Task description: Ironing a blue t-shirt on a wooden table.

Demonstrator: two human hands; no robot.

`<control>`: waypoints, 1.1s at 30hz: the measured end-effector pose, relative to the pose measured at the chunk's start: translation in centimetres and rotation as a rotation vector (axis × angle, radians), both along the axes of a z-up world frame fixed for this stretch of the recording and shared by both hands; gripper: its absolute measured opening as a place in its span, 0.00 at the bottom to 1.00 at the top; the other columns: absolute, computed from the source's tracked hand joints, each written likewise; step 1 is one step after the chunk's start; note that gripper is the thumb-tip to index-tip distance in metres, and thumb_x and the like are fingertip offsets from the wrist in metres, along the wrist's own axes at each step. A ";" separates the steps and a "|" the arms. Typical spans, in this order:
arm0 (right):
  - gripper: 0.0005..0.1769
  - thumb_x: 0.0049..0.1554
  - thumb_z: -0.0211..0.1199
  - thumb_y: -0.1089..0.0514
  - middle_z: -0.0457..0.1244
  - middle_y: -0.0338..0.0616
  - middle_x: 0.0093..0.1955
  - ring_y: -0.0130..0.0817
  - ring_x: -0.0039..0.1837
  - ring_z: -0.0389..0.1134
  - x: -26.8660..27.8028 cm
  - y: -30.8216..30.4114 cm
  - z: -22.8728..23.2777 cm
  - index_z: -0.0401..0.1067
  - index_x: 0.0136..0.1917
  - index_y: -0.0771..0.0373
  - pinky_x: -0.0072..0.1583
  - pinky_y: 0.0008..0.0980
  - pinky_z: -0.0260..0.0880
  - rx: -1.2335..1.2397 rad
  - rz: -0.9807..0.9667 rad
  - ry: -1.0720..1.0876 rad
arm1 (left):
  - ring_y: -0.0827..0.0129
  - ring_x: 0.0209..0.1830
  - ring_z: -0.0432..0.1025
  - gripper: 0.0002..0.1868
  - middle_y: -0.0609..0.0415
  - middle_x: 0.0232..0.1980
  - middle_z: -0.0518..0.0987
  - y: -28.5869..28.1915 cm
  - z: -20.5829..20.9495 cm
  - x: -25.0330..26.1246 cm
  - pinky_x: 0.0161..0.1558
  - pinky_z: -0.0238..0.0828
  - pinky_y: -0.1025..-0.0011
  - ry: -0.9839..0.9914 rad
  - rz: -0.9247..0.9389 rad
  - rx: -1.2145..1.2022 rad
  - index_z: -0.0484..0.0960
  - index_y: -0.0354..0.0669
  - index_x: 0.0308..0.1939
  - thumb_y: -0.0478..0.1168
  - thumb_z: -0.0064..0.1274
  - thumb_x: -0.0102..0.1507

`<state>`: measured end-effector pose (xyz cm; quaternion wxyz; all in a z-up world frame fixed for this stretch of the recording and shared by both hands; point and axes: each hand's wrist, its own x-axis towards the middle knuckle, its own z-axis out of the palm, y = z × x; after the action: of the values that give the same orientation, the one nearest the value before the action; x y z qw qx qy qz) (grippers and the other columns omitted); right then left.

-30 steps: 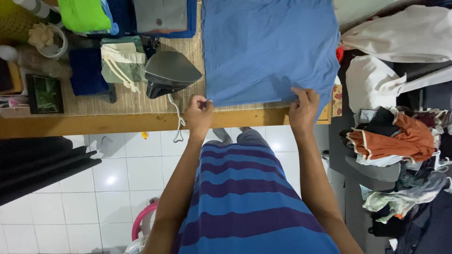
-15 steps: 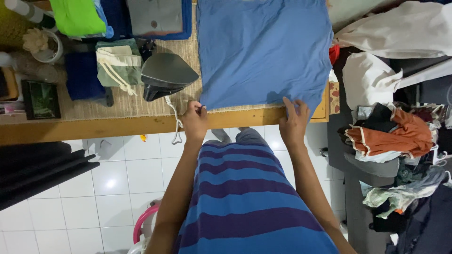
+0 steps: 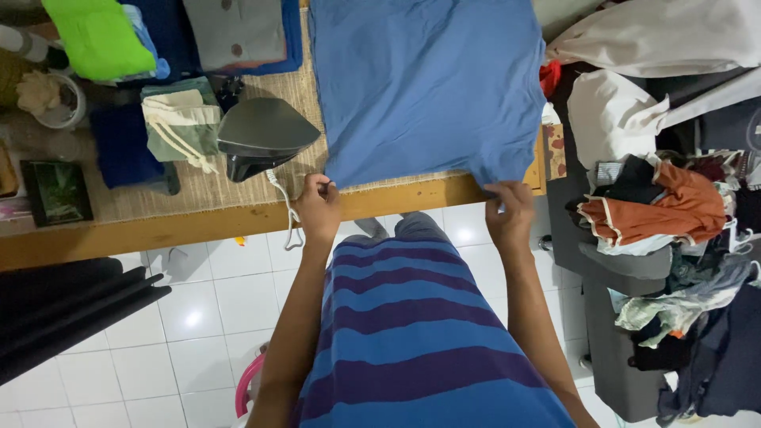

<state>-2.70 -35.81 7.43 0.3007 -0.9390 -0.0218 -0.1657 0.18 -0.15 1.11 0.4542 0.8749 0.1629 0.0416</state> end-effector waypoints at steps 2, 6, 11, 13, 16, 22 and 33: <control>0.16 0.48 0.59 0.76 0.67 0.48 0.46 0.47 0.49 0.67 -0.6 -0.5 -0.4 0.77 0.47 0.63 0.52 0.42 0.68 0.020 0.045 0.036 | 0.62 0.32 0.79 0.08 0.50 0.32 0.82 0.2 -0.2 0.0 0.39 0.75 0.64 0.008 0.001 -0.004 0.75 0.40 0.45 0.35 0.57 0.64; 0.15 0.51 0.59 0.75 0.67 0.46 0.45 0.41 0.44 0.68 -0.9 -1.6 -1.5 0.76 0.49 0.64 0.50 0.37 0.68 0.136 -0.031 0.118 | 0.61 0.32 0.79 0.08 0.50 0.31 0.82 0.2 -0.3 0.0 0.39 0.74 0.63 0.050 -0.005 0.003 0.76 0.40 0.45 0.35 0.58 0.65; 0.17 0.57 0.63 0.72 0.63 0.51 0.50 0.40 0.46 0.68 1.4 -4.4 -5.0 0.73 0.60 0.66 0.48 0.35 0.70 0.041 -0.255 0.003 | 0.62 0.32 0.79 0.09 0.51 0.33 0.82 0.2 0.2 0.2 0.39 0.74 0.64 0.018 -0.008 0.020 0.75 0.40 0.46 0.35 0.58 0.64; 0.20 0.58 0.65 0.71 0.62 0.52 0.51 0.41 0.48 0.68 2.4 -4.8 -5.7 0.71 0.64 0.66 0.49 0.35 0.71 -0.010 -0.287 -0.044 | 0.62 0.32 0.79 0.10 0.50 0.35 0.82 0.3 0.0 0.3 0.39 0.74 0.64 0.009 -0.017 0.008 0.75 0.40 0.47 0.35 0.58 0.64; 0.25 0.56 0.68 0.70 0.62 0.50 0.50 0.40 0.47 0.68 3.7 -5.0 -6.4 0.69 0.67 0.66 0.49 0.35 0.71 0.043 -0.318 -0.055 | 0.62 0.33 0.79 0.10 0.50 0.36 0.83 0.4 -0.6 0.4 0.40 0.74 0.64 -0.002 -0.027 0.021 0.75 0.40 0.47 0.36 0.58 0.64; 0.25 0.55 0.60 0.73 0.62 0.44 0.44 0.34 0.43 0.68 4.2 -5.9 -6.1 0.70 0.66 0.64 0.48 0.33 0.70 0.205 -0.436 0.101 | 0.58 0.32 0.79 0.10 0.48 0.34 0.83 0.4 0.4 0.2 0.39 0.73 0.62 0.006 -0.023 0.029 0.76 0.39 0.47 0.36 0.58 0.64; 0.22 0.57 0.59 0.74 0.63 0.52 0.55 0.44 0.54 0.66 9.4 -1.1 -0.5 0.72 0.64 0.64 0.54 0.39 0.69 0.084 -0.137 -0.025 | 0.44 0.49 0.74 0.12 0.41 0.48 0.78 -3.9 7.1 5.1 0.49 0.71 0.52 -0.075 -0.322 0.237 0.77 0.40 0.53 0.39 0.55 0.67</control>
<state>6.68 -36.92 6.88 0.3274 -0.9227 0.0459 -0.1984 5.26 -4.01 8.18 0.3544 0.9349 -0.0022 0.0197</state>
